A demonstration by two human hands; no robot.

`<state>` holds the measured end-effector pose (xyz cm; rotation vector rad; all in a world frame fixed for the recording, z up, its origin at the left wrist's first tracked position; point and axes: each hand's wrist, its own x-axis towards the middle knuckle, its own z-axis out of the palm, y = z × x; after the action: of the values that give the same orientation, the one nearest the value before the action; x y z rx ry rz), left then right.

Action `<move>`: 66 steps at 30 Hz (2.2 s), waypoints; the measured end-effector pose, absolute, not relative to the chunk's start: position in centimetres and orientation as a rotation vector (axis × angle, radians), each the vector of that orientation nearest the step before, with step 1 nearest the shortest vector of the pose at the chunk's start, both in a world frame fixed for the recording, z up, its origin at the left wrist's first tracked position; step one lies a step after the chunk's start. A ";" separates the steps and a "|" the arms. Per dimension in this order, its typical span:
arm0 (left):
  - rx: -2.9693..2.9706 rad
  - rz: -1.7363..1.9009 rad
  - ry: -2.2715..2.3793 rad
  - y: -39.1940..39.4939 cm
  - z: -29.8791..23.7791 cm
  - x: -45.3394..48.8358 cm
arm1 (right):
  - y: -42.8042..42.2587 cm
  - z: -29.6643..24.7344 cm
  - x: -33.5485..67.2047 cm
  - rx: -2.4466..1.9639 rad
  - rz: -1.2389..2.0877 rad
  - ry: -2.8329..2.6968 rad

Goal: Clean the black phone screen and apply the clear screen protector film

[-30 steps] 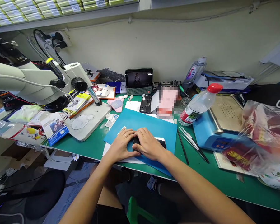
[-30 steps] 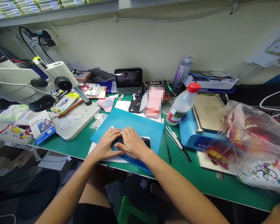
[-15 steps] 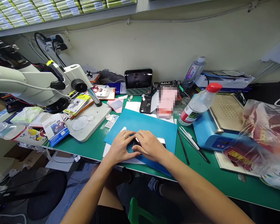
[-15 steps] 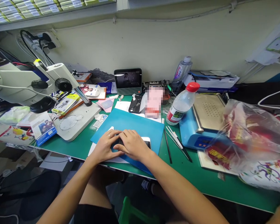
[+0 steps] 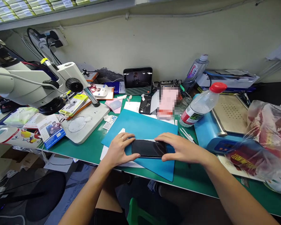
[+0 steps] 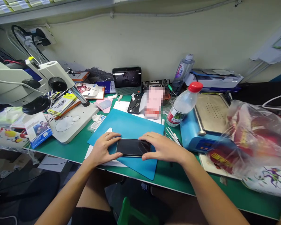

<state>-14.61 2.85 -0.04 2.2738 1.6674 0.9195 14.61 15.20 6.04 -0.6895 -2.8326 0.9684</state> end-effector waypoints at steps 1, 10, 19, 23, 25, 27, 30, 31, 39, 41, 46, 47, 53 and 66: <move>2.268 0.922 1.667 2.9 -0.1 -14.7 | 15.5 5.9 15.0 -0.676 0.977 -2.825; 2.228 0.930 1.645 3.0 -0.3 -15.0 | 15.6 4.7 15.8 -0.637 0.894 -2.763; 2.092 0.882 1.675 3.5 0.7 -14.7 | 16.2 3.2 16.3 -0.593 0.785 -2.664; 2.001 0.825 1.737 4.5 1.6 -14.3 | 16.5 2.7 16.2 -0.584 0.789 -2.613; 1.970 0.777 1.755 5.0 2.2 -14.2 | 16.7 2.5 16.1 -0.611 0.791 -2.556; 1.961 0.721 1.755 5.6 2.8 -14.2 | 16.8 2.2 16.0 -0.646 0.792 -2.497; 1.969 0.656 1.746 6.2 3.4 -14.3 | 16.7 1.9 15.7 -0.689 0.800 -2.439; 1.973 0.642 1.745 6.4 3.5 -14.4 | 16.6 1.8 15.6 -0.702 0.803 -2.421; 1.993 0.661 1.793 6.5 3.4 -14.3 | 16.1 1.5 15.0 -0.816 0.847 -2.311; 1.986 0.700 1.841 6.2 3.2 -14.8 | 16.2 1.2 15.1 -0.851 0.856 -2.290; 1.999 0.779 1.979 4.7 2.5 -16.6 | 16.8 0.5 15.1 -0.918 0.785 -2.262; 2.004 0.784 2.005 4.3 2.3 -16.9 | 16.9 0.4 15.0 -0.922 0.764 -2.261; 2.054 0.759 2.041 3.0 0.8 -17.0 | 17.2 -0.1 14.8 -0.923 0.682 -2.271; 2.309 0.642 1.793 -1.5 -0.5 -9.3 | 17.4 -0.2 14.9 -0.874 0.638 -2.298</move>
<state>-9.26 -1.48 -0.51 2.3093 1.7932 0.6421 14.95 17.38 -0.16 -0.8742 -2.2982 0.6381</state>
